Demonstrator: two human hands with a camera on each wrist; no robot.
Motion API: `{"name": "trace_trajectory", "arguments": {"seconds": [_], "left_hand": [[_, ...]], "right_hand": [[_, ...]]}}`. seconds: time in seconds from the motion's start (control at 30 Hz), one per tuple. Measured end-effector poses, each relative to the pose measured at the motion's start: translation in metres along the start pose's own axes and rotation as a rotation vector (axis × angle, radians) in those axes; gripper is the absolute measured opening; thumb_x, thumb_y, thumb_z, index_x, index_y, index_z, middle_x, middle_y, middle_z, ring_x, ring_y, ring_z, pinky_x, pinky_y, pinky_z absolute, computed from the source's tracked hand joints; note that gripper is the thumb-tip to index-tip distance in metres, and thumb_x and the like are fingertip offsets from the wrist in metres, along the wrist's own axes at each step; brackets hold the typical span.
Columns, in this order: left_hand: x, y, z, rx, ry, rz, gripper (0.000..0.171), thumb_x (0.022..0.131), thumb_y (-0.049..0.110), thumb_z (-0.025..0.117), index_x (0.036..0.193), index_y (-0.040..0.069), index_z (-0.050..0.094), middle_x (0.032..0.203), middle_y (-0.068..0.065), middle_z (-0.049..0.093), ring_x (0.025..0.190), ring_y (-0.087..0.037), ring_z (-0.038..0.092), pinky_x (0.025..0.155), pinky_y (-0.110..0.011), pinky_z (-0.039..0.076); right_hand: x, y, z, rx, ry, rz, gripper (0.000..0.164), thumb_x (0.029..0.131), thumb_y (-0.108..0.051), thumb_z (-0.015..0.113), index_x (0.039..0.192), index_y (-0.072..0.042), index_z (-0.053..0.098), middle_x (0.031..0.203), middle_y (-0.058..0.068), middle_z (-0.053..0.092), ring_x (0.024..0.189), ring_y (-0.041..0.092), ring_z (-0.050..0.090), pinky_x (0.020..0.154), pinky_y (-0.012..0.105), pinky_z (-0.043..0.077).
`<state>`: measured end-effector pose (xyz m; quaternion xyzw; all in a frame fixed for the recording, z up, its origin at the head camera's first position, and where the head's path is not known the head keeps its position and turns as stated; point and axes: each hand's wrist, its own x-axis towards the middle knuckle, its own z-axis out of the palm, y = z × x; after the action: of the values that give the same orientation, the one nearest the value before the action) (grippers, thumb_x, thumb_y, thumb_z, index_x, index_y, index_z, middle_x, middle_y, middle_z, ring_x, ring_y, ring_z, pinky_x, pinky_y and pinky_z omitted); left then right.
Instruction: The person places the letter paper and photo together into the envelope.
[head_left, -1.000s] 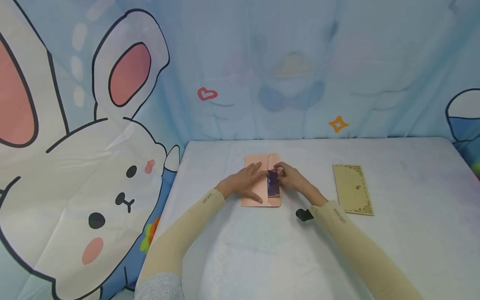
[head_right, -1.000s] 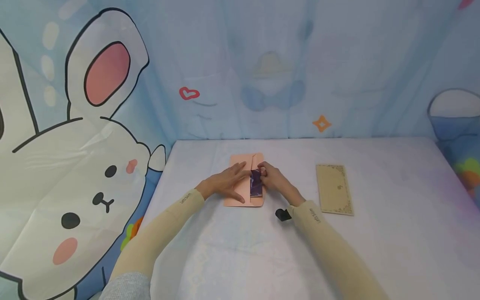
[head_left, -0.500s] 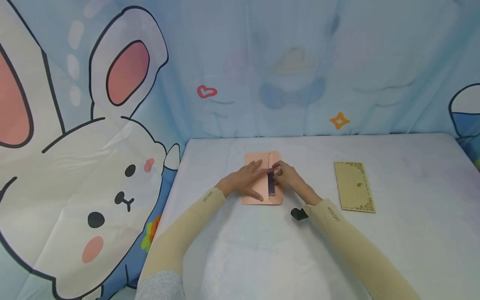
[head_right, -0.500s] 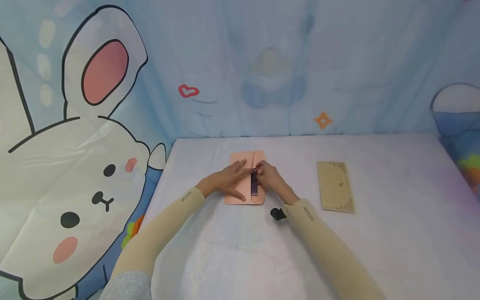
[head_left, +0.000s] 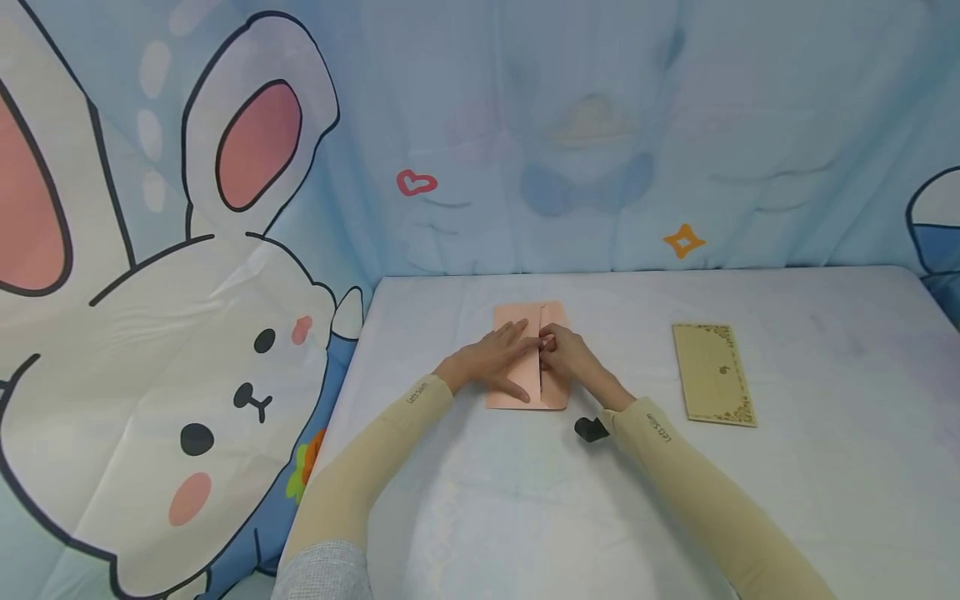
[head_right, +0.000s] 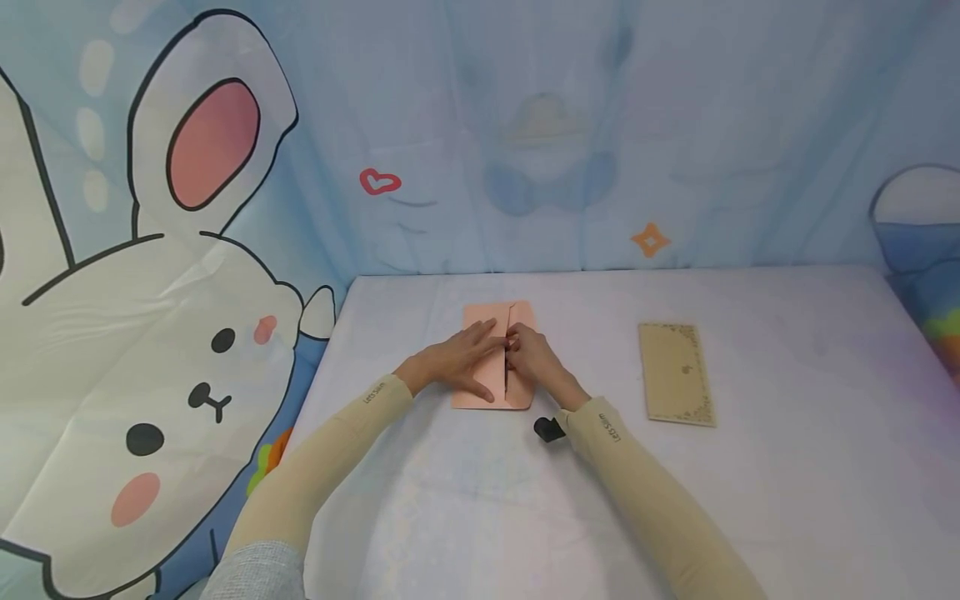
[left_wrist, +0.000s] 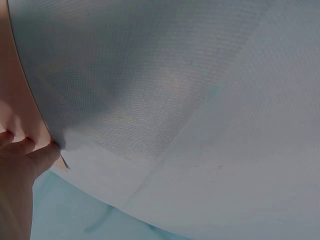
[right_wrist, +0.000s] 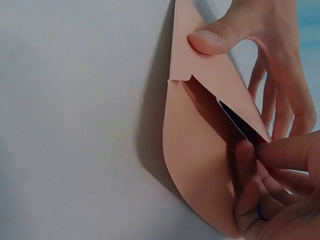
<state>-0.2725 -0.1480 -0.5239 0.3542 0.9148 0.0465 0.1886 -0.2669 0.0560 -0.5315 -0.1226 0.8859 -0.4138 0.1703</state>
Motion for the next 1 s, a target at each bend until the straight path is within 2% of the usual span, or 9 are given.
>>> {"name": "trace_trajectory", "arguments": {"seconds": [0.43, 0.57, 0.87, 1.0], "left_hand": [[0.003, 0.002, 0.000, 0.002, -0.003, 0.000, 0.105, 0.081, 0.072, 0.067, 0.161, 0.031, 0.013, 0.170, -0.013, -0.006, 0.157, -0.038, 0.001, 0.125, -0.054, 0.020], [0.003, 0.003, 0.002, 0.007, -0.010, -0.008, 0.105, 0.081, 0.072, 0.067, 0.161, 0.032, 0.012, 0.170, -0.012, -0.008, 0.157, -0.037, 0.001, 0.125, -0.054, 0.020], [-0.002, 0.005, -0.001, -0.017, -0.009, -0.028, 0.105, 0.081, 0.070, 0.069, 0.161, 0.031, 0.014, 0.170, -0.011, -0.007, 0.158, -0.035, -0.001, 0.125, -0.055, 0.019], [-0.004, 0.004, -0.001, -0.014, -0.009, -0.030, 0.104, 0.080, 0.071, 0.068, 0.160, 0.031, 0.015, 0.170, -0.012, -0.007, 0.158, -0.036, 0.000, 0.125, -0.054, 0.018]], "right_hand": [[-0.001, 0.002, -0.001, -0.027, 0.018, -0.001, 0.047, 0.098, -0.007, 0.057, 0.141, 0.010, 0.046, 0.113, 0.024, 0.066, 0.101, 0.032, 0.065, 0.088, 0.043, 0.053], [-0.003, 0.006, -0.001, -0.029, 0.015, -0.029, 0.047, 0.099, -0.009, 0.056, 0.141, 0.010, 0.046, 0.117, 0.026, 0.066, 0.106, 0.035, 0.065, 0.091, 0.047, 0.053], [-0.017, 0.009, -0.008, -0.016, -0.006, -0.038, 0.051, 0.101, -0.017, 0.054, 0.145, 0.005, 0.043, 0.121, 0.026, 0.066, 0.108, 0.036, 0.065, 0.092, 0.049, 0.053], [-0.027, 0.011, -0.013, -0.059, -0.016, -0.064, 0.051, 0.102, -0.019, 0.055, 0.146, 0.004, 0.042, 0.123, 0.025, 0.065, 0.111, 0.037, 0.064, 0.092, 0.048, 0.054]]}}
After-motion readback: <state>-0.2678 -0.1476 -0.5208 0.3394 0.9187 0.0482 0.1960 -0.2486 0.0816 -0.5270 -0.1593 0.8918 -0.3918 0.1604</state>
